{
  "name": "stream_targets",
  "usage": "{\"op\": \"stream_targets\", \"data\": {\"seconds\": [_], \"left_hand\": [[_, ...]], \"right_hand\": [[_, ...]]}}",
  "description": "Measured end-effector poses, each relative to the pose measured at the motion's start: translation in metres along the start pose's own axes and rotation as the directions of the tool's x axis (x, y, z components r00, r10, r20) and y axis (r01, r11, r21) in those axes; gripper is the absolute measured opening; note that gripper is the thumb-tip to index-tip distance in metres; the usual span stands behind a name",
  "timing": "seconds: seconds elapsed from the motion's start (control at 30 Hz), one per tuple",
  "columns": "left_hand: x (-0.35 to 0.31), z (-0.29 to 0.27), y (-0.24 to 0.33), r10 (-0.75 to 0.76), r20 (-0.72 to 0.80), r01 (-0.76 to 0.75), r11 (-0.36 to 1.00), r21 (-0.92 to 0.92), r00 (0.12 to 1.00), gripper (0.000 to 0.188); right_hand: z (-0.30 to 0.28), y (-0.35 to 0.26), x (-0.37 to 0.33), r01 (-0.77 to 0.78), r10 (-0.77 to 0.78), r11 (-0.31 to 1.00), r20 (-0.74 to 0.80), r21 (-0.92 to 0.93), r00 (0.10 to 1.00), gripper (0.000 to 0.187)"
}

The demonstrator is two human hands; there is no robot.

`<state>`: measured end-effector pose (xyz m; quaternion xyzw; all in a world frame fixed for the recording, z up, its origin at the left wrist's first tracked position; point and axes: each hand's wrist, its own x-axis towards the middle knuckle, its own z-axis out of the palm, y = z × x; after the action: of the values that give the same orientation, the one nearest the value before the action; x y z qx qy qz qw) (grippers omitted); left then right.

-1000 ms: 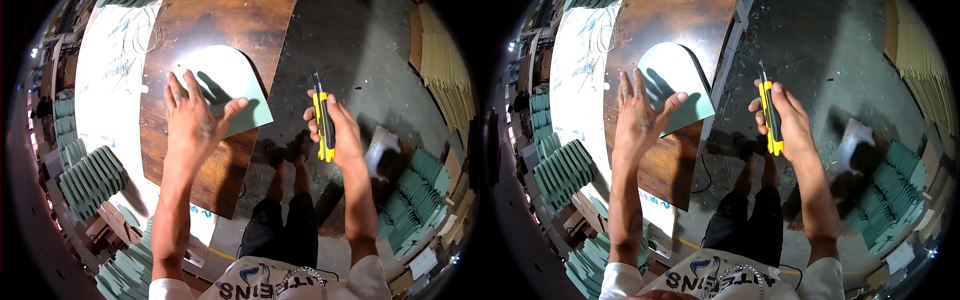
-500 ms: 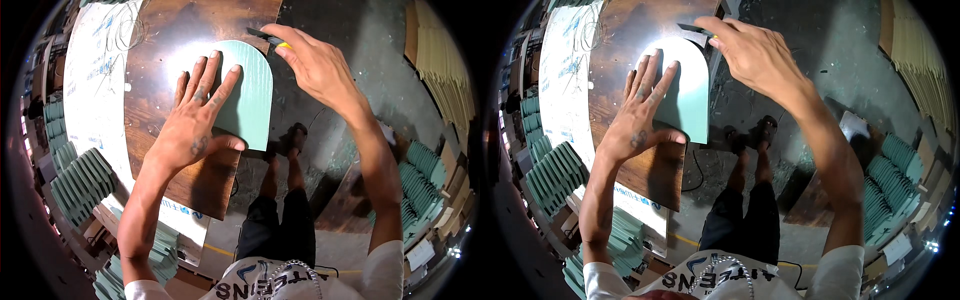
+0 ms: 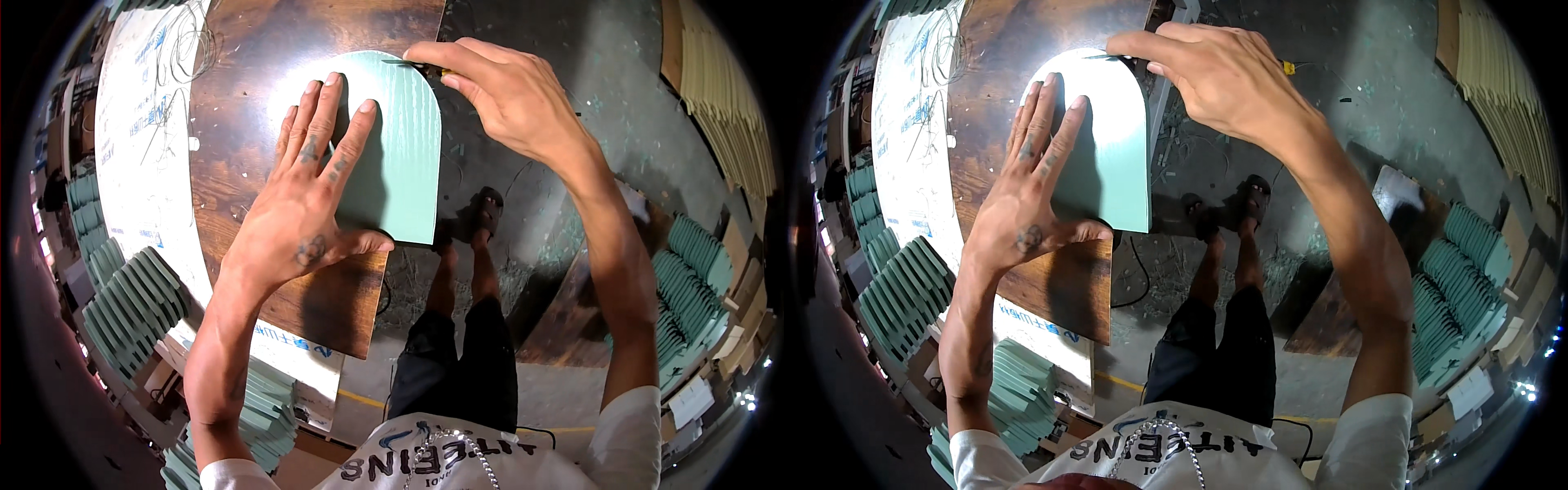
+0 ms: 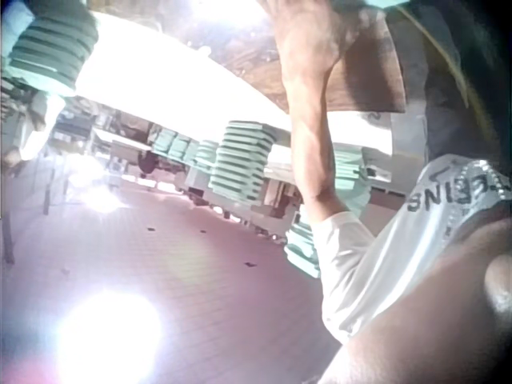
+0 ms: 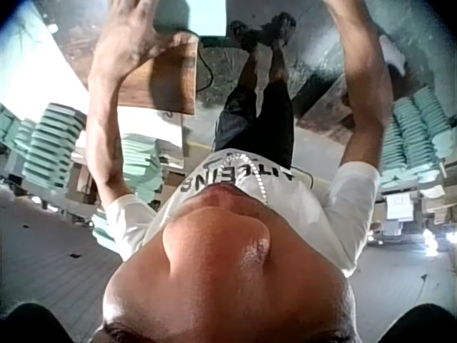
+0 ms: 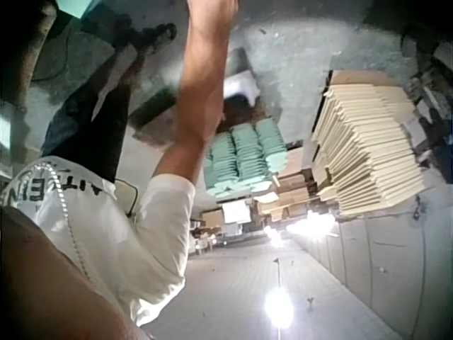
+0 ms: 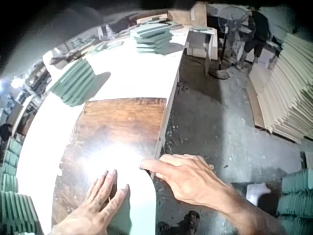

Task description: Cutting and trimming small green foam or padded material using a utility knife.

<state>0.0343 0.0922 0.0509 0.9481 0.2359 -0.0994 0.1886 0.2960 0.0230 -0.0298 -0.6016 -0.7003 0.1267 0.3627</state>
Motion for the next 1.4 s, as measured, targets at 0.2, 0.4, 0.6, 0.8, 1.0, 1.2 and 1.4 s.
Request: {"op": "stream_targets", "data": {"seconds": [0.2,0.4,0.6,0.8,1.0,1.2,1.4], "left_hand": [[-0.002,0.001,0.003,0.007,-0.045,-0.006,1.0,0.015,0.999,0.143],[-0.009,0.01,0.011,-0.063,-0.098,0.067,0.997,0.035,0.993,0.141],[-0.019,0.013,0.019,-0.169,-0.149,0.176,0.984,0.034,0.974,0.134],[-0.024,0.018,0.027,-0.249,-0.178,0.259,0.965,0.035,0.952,0.13],[-0.028,0.026,0.017,-0.209,-0.228,0.211,0.977,-0.016,0.951,0.129],[-0.039,0.009,-0.012,-0.014,-0.005,0.014,1.0,0.017,1.0,0.121],[-0.035,0.016,-0.016,-0.03,-0.179,0.036,0.999,0.03,0.983,0.132]], "right_hand": [[-0.004,-0.01,-0.019,-0.036,0.036,0.999,0.036,0.02,0.999,0.045],[0.002,-0.031,-0.054,0.003,-0.009,0.996,0.063,0.091,0.998,0.048],[-0.002,-0.057,-0.089,-0.039,0.028,0.993,0.093,0.113,0.995,0.062],[-0.03,-0.069,-0.108,0.032,-0.069,0.989,0.255,0.144,0.965,0.048],[-0.018,-0.039,-0.066,-0.051,0.049,0.949,0.015,0.31,0.999,0.045],[0.003,-0.023,-0.007,0.084,-0.082,0.98,-0.016,0.181,0.996,0.039],[-0.003,-0.029,-0.015,-0.207,0.224,0.912,-0.008,0.355,0.975,0.047]]}}
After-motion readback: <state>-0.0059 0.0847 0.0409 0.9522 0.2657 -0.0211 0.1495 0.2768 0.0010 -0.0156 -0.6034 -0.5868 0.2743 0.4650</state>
